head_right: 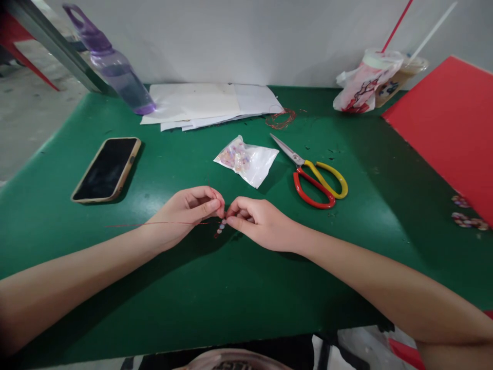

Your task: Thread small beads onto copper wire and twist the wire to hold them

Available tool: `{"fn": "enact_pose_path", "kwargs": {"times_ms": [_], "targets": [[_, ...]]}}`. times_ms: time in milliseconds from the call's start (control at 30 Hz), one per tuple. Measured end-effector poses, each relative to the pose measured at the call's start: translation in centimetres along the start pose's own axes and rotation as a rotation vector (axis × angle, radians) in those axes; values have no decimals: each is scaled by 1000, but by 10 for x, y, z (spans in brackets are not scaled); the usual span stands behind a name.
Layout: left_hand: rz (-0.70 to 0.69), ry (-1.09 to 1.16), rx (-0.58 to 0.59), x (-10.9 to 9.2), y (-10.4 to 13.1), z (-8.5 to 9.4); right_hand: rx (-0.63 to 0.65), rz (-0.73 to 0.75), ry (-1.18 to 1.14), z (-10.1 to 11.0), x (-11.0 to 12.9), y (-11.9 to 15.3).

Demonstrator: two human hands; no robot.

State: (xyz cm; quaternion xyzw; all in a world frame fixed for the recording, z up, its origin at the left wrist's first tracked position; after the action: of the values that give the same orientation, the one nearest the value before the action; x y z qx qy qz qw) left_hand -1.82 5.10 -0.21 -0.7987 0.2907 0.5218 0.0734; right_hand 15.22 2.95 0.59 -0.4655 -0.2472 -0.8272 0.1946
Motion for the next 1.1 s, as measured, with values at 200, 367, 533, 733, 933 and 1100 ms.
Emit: {"fn": "enact_pose_path", "kwargs": {"times_ms": [200, 367, 533, 733, 933, 1100], "targets": [[-16, 0, -43, -1, 1, -2, 5, 46, 33, 0, 3, 1], [-33, 92, -41, -1, 2, -1, -15, 62, 24, 1, 3, 1], [-65, 170, -47, 0, 3, -1, -16, 75, 40, 2, 1, 1], [-35, 128, -95, -1, 4, -3, -18, 94, 131, 3, 3, 2], [-28, 75, -85, -1, 4, -2, -5, 99, 175, 4, 4, 2], [-36, 54, -95, -2, 4, -2, 19, 102, 170, 6, 3, 1]]}}
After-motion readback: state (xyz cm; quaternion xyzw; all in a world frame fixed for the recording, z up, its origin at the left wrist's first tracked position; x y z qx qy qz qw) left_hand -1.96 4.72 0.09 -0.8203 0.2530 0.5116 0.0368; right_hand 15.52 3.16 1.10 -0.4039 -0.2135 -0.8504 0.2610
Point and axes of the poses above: each hand's wrist, its own y-axis away from the middle knuckle, its own z-axis out of the back of the hand, x = y × z, the point moved 2 cm from there along -y, towards the middle knuckle, and after that the axes turned 10 degrees about y, right-handed, at the moved point
